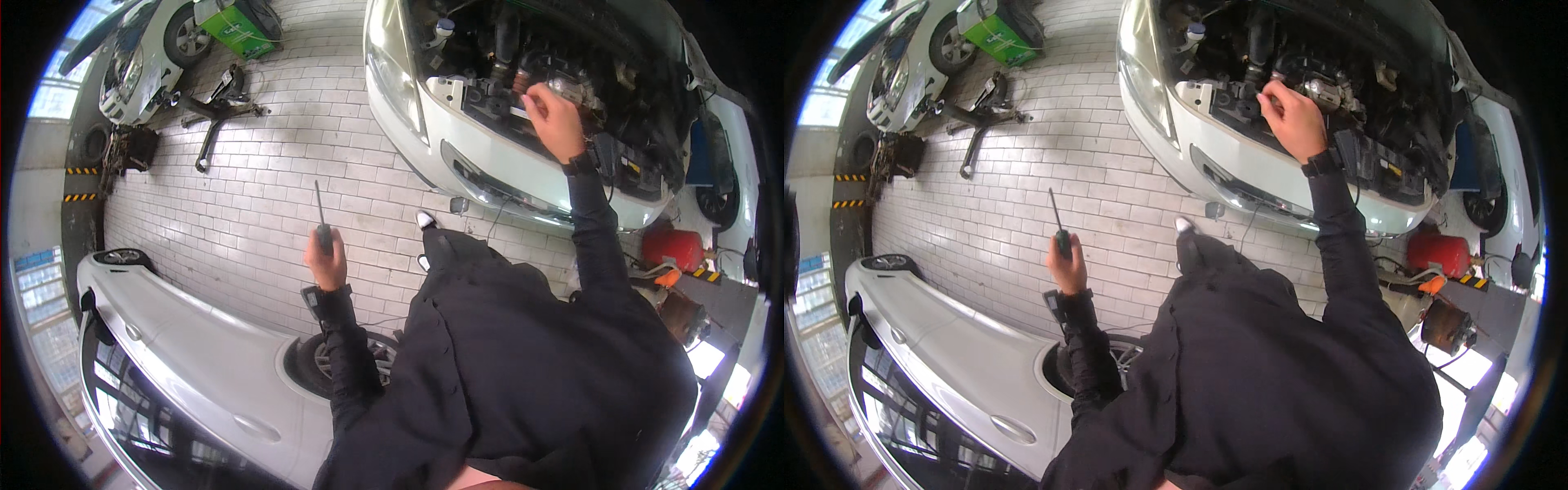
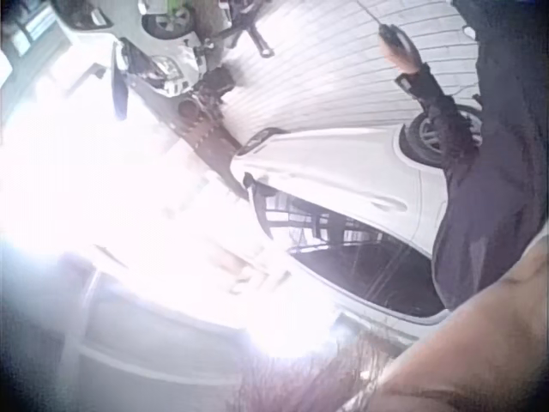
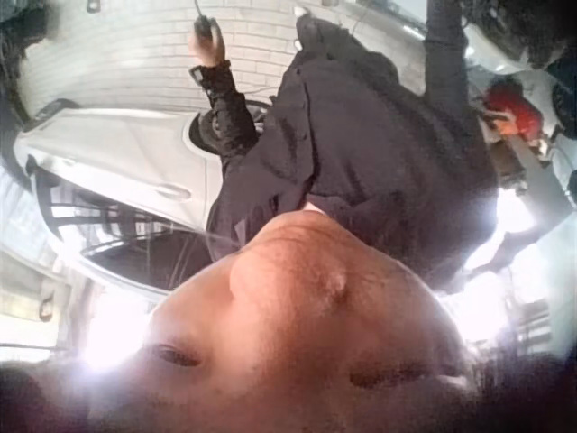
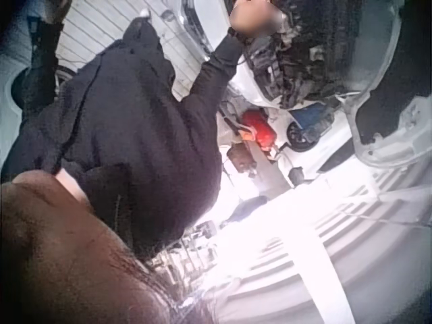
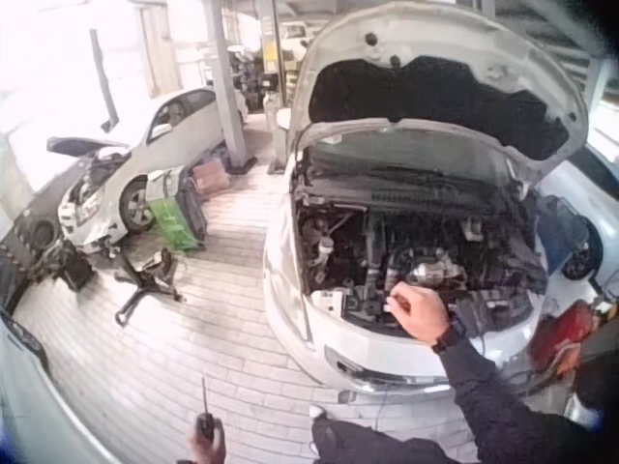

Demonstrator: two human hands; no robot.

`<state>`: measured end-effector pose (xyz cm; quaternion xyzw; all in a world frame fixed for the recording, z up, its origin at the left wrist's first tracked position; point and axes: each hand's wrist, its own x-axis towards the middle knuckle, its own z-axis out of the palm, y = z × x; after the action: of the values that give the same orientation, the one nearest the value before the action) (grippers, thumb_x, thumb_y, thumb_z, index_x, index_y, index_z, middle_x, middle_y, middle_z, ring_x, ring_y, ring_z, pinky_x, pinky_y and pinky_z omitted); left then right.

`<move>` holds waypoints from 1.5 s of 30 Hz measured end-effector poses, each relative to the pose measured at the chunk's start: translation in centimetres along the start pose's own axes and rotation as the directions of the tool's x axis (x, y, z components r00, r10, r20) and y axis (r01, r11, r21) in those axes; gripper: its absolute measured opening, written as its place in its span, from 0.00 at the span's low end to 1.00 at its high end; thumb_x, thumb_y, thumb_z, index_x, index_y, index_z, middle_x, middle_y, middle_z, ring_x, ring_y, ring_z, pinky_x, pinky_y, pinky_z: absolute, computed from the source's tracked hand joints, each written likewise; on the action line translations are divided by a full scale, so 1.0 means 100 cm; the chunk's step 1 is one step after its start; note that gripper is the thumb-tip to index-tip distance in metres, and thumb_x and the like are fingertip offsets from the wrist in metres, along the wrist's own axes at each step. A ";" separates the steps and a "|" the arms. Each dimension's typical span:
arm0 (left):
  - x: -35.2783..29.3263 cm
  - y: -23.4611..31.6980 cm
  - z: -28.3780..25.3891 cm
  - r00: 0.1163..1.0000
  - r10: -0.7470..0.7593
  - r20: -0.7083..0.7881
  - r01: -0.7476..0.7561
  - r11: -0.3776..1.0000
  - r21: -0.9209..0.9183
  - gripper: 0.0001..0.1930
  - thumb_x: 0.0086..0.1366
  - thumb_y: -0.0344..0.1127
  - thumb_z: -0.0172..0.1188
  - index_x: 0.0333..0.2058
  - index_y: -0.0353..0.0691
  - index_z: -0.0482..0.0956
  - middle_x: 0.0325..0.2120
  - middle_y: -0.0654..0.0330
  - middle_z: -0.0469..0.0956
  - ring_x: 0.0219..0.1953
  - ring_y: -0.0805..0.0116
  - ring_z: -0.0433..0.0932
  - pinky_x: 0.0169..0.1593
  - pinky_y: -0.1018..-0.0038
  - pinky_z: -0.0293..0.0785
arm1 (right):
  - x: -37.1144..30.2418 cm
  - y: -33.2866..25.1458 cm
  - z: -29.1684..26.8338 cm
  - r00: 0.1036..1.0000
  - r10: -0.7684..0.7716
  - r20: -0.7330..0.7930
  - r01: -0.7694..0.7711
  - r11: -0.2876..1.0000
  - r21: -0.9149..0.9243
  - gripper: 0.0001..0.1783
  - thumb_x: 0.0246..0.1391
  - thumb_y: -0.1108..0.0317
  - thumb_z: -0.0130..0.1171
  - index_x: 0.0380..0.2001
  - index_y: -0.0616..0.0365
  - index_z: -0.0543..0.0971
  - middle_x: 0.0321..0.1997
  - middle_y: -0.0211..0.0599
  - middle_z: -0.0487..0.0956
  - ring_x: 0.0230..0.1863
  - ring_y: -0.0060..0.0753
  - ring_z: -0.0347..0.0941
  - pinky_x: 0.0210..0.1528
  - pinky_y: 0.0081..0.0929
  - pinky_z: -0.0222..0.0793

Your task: The person is using a screwdriver to work on a car engine in a service bay.

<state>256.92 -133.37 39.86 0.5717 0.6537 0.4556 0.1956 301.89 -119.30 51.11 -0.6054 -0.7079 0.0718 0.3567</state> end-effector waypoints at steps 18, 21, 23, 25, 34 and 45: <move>0.292 -0.068 -0.066 0.985 0.166 0.049 -0.172 0.916 0.363 0.10 0.68 0.32 0.63 0.31 0.32 0.76 0.21 0.54 0.77 0.21 0.63 0.74 0.27 0.68 0.70 | 0.101 0.132 0.284 0.671 0.702 0.240 -0.568 0.694 -0.442 0.20 0.62 0.48 0.56 0.39 0.54 0.83 0.38 0.50 0.84 0.44 0.59 0.81 0.42 0.55 0.75; 0.354 -0.082 -0.051 0.972 0.227 0.056 -0.233 0.919 0.318 0.09 0.68 0.32 0.62 0.32 0.32 0.77 0.21 0.55 0.76 0.22 0.64 0.74 0.27 0.68 0.70 | 0.099 0.160 0.326 0.648 0.730 0.217 -0.587 0.660 -0.469 0.22 0.61 0.48 0.56 0.41 0.56 0.83 0.44 0.52 0.83 0.46 0.60 0.80 0.45 0.57 0.75; 0.393 -0.089 -0.034 0.963 0.239 0.126 -0.266 0.923 0.277 0.08 0.68 0.32 0.62 0.32 0.33 0.77 0.21 0.55 0.76 0.22 0.64 0.74 0.27 0.68 0.70 | 0.091 0.166 0.350 0.651 0.746 0.143 -0.594 0.617 -0.517 0.19 0.61 0.52 0.57 0.40 0.57 0.84 0.42 0.52 0.83 0.46 0.59 0.80 0.44 0.55 0.76; 0.432 -0.098 -0.012 0.947 0.256 0.193 -0.294 0.933 0.209 0.07 0.67 0.32 0.62 0.32 0.34 0.78 0.21 0.57 0.76 0.22 0.67 0.73 0.27 0.69 0.70 | 0.096 0.161 0.356 0.586 0.798 0.141 -0.640 0.563 -0.523 0.18 0.61 0.54 0.57 0.40 0.57 0.84 0.42 0.52 0.84 0.47 0.58 0.79 0.44 0.54 0.76; 0.627 -0.101 0.094 0.697 0.442 0.565 -0.458 0.880 -0.123 0.10 0.66 0.32 0.62 0.32 0.29 0.76 0.22 0.49 0.79 0.23 0.58 0.78 0.30 0.67 0.72 | 0.119 0.147 0.370 0.540 0.836 0.094 -0.601 0.461 -0.653 0.07 0.55 0.68 0.57 0.34 0.56 0.83 0.38 0.50 0.84 0.46 0.51 0.81 0.45 0.46 0.78; 0.691 -0.024 0.218 0.398 0.680 0.615 -0.695 0.662 -0.282 0.11 0.68 0.34 0.62 0.34 0.28 0.78 0.25 0.51 0.79 0.26 0.61 0.77 0.33 0.65 0.74 | 0.095 0.171 0.389 0.588 0.806 0.072 -0.611 0.500 -0.614 0.04 0.46 0.71 0.61 0.25 0.59 0.82 0.30 0.47 0.83 0.38 0.52 0.81 0.39 0.46 0.76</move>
<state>253.87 -61.08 45.16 0.9140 0.2450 0.2474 0.2080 292.54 -93.41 17.38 -0.8941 -0.4301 0.1232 -0.0196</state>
